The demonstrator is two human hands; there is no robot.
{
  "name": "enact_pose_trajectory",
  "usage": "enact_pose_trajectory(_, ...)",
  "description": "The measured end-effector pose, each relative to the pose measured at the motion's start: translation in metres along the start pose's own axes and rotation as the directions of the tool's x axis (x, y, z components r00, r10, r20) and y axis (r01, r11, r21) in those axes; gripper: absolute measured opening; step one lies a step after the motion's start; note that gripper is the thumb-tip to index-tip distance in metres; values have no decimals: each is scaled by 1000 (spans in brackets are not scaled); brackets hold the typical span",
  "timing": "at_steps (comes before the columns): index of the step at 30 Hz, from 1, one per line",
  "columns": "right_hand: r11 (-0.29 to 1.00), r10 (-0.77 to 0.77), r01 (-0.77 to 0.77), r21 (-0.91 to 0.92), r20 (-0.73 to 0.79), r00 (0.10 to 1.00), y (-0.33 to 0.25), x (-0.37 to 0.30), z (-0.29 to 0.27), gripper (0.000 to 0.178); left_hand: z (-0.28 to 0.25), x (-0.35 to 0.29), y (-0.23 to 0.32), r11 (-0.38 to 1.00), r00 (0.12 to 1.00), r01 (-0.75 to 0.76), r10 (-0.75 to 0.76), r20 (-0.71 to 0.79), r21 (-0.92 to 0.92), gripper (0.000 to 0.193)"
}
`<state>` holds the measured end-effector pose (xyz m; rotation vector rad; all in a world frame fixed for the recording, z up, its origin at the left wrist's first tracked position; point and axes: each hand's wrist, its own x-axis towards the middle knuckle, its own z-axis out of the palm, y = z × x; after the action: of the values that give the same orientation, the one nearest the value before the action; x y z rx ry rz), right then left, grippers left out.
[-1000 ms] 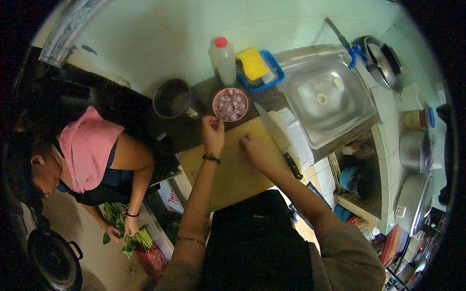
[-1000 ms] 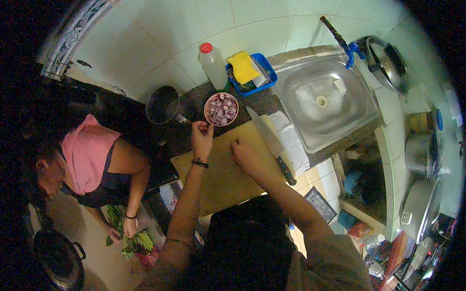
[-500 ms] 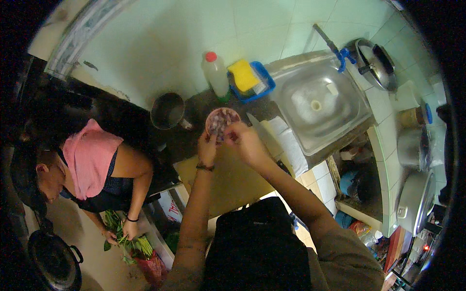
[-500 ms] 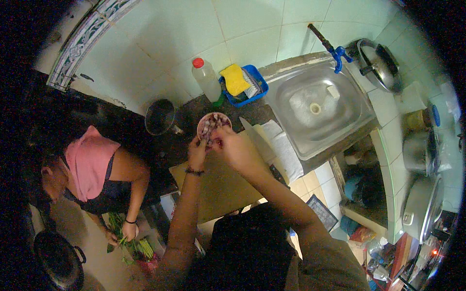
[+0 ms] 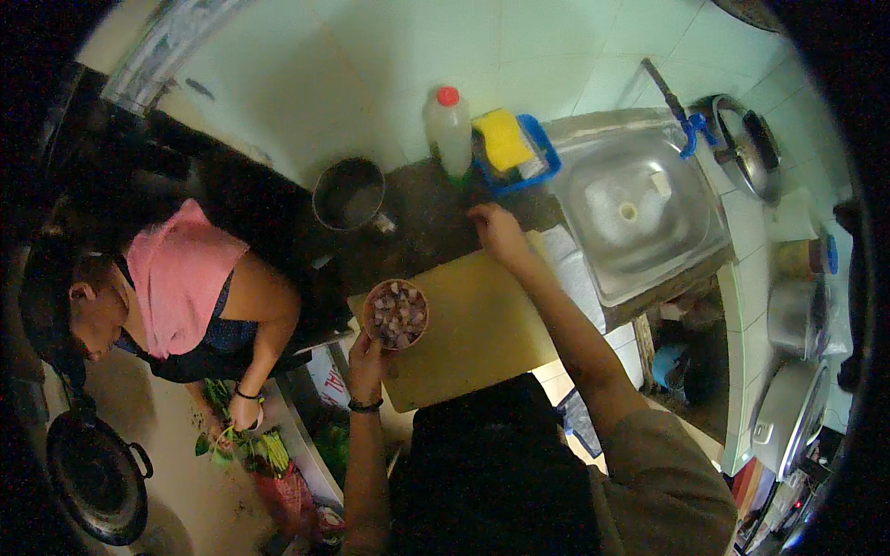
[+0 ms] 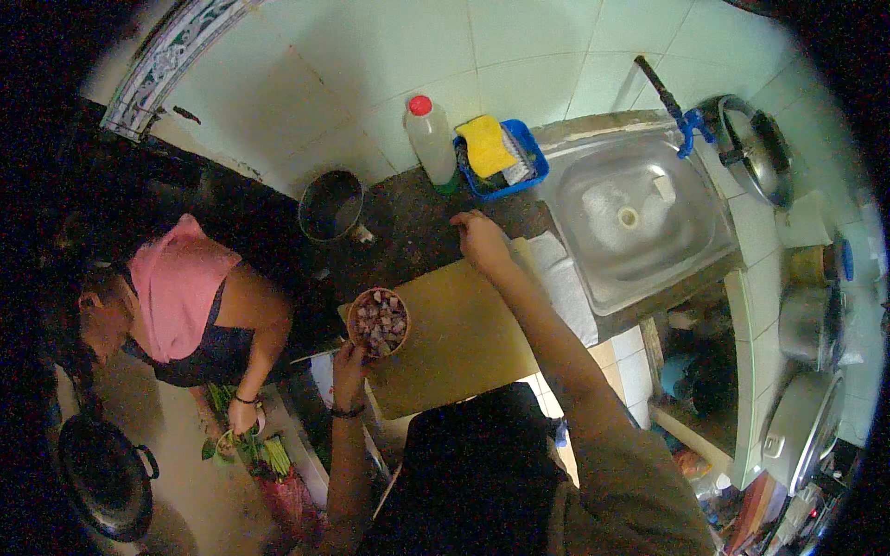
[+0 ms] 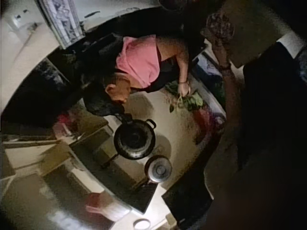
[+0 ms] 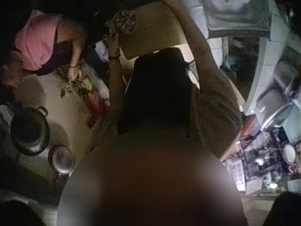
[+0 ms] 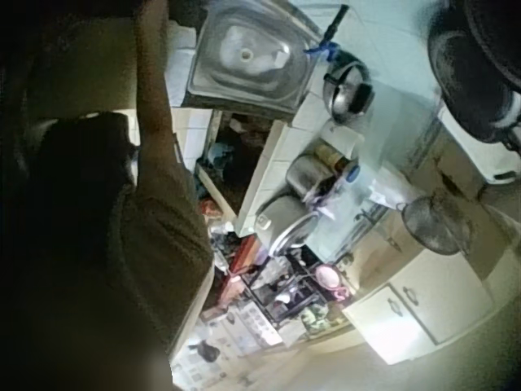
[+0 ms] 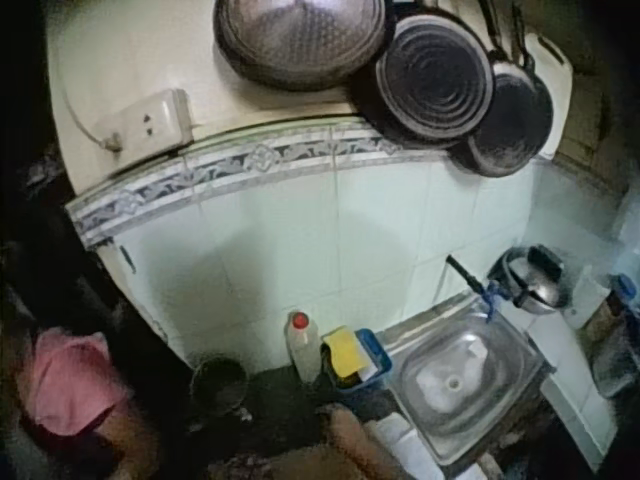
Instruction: The person chops an onion on a cutting board, transfers the pieces into a bowl, and stores the bowl in the refrigerator. They then wash the cutting board and knife, retrieve a plastic bag from the freezer, and wash a pot in the sink.
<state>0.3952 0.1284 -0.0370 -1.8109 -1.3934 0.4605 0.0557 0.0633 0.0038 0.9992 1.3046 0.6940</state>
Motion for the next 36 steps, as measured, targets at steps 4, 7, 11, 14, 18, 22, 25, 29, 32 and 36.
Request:
enact_pose_trajectory(4,985,94,-140,98,372,923,-22,-57,-2,20,-26,-25,-5,998,998,49,-50,-48,-28,40)
enact_pose_trajectory(7,982,52,-131,139,466,883,-44,-131,13,25,-41,-38,-9,994,997,77,-79,-14,-74,38)
enact_pose_trajectory(11,998,-16,-2,55,318,948,-60,-184,45,34,-51,-49,-22,995,998,53,-50,39,-88,35)
enact_pose_trajectory(14,997,73,-70,-23,212,975,-72,-185,49,28,-52,-54,-38,996,992,81,-77,97,-40,35)
enact_pose_trajectory(18,857,250,-263,443,88,964,-104,-195,19,16,-36,-53,-52,999,988,2,-9,152,42,35)
enact_pose_trajectory(22,987,121,-144,71,258,958,-148,-256,-18,17,3,-71,-47,979,935,-7,-65,348,201,34)
enact_pose_trajectory(25,968,180,-195,160,102,978,-162,-311,-47,18,30,-102,-38,981,870,-8,-90,485,196,30)
enact_pose_trajectory(29,921,205,-167,351,-74,976,-165,-378,-78,16,43,-137,-36,964,833,8,-153,531,266,27)
enact_pose_trajectory(32,918,257,-212,334,-96,962,-147,-421,-98,15,41,-149,-43,951,782,-78,-128,610,301,27)
enact_pose_trajectory(36,845,472,-352,404,-252,845,-119,-477,-133,18,48,-160,-51,909,719,-197,-122,685,369,26)
